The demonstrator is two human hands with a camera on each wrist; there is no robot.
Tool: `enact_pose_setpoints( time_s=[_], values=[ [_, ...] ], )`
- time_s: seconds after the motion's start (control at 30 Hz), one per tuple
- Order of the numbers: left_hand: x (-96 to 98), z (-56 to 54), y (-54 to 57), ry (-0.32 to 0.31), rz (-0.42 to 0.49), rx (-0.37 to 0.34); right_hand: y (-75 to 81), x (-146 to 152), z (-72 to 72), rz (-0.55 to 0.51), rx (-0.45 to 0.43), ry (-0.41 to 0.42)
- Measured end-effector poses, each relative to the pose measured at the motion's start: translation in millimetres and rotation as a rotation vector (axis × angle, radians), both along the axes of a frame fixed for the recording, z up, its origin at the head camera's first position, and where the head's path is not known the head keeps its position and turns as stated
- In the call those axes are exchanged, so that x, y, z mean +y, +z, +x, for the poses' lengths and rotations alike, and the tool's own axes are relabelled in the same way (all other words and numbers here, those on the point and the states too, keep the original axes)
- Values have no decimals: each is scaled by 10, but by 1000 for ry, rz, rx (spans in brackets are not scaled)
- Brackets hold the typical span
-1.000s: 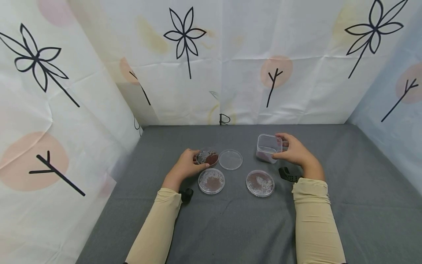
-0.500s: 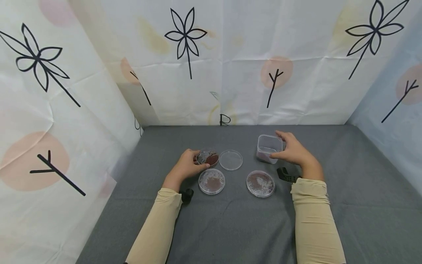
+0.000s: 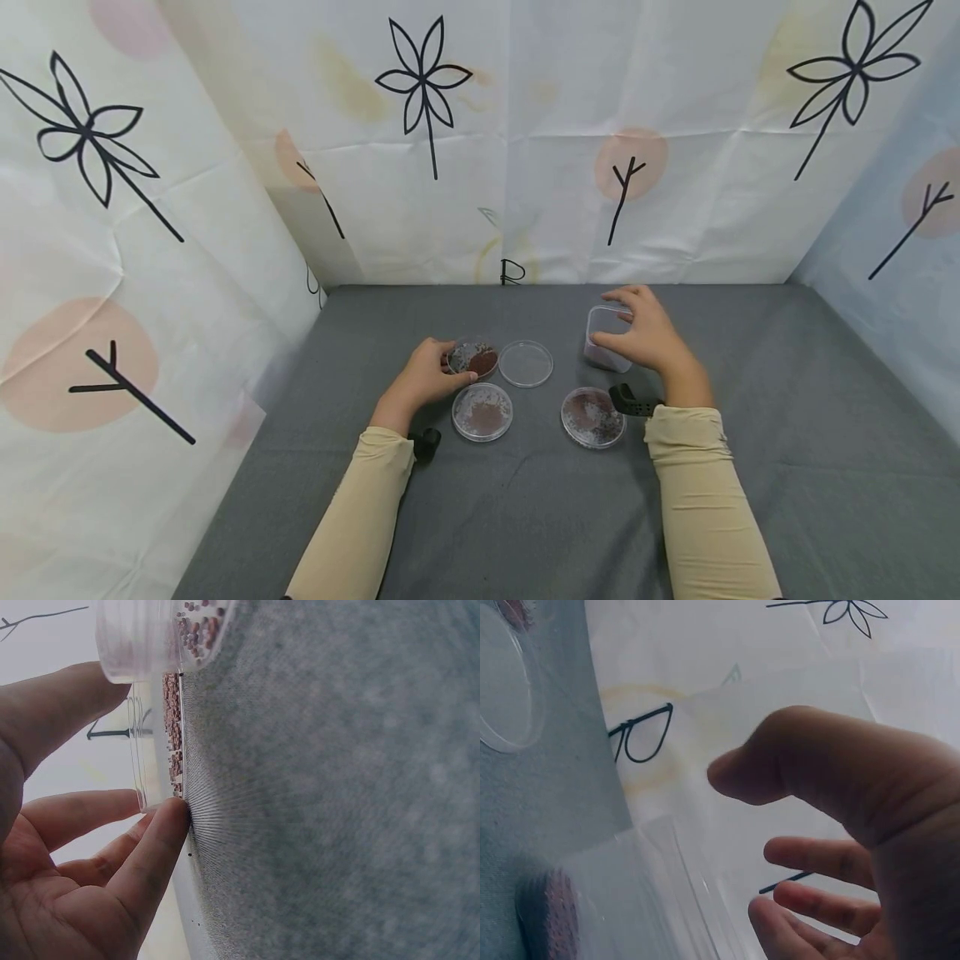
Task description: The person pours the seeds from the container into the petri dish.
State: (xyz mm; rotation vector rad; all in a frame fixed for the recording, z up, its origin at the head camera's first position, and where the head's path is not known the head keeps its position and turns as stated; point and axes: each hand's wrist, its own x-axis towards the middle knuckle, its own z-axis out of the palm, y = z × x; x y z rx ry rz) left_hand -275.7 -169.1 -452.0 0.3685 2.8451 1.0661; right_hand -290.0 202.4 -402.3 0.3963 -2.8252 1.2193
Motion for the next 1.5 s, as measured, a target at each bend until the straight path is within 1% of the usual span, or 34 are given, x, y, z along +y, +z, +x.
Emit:
enact_pose_setpoints(
  time_s=[0.1,0.2,0.37,0.5,0.63,0.8,0.93,1.03,1.2,1.4,1.5],
  values=[
    [0,-1,-12,3,-1,-1,-5,-49,-2,-57,-15,7],
    [3,-1,-9,6,-2,-2,-5,-88,-10,-69,-28,1],
    [0,-5,-1,2,5,-5,9,-152,-9,-41,-28,-24],
    [-1,-3,7,4,7,-13,-10,-214,-26,-9,-1,-17],
    [-1,-5,2,5,3,-13,-41,-301,-52,17,32,9],
    [3,-5,5,3,2,-6,-53,-427,-55,48,35,74],
    [7,-6,9,5,-1,-3,-69,-535,-30,65,93,101],
    [8,-6,15,6,-4,-5,-79,-606,-15,56,118,117],
    [7,-2,25,10,-5,-12,-87,-677,-10,66,63,163],
    [9,1,28,13,2,-20,-123,-718,-3,180,-43,217],
    [9,2,27,13,2,-19,-151,-739,-3,206,-85,235]
  ],
)
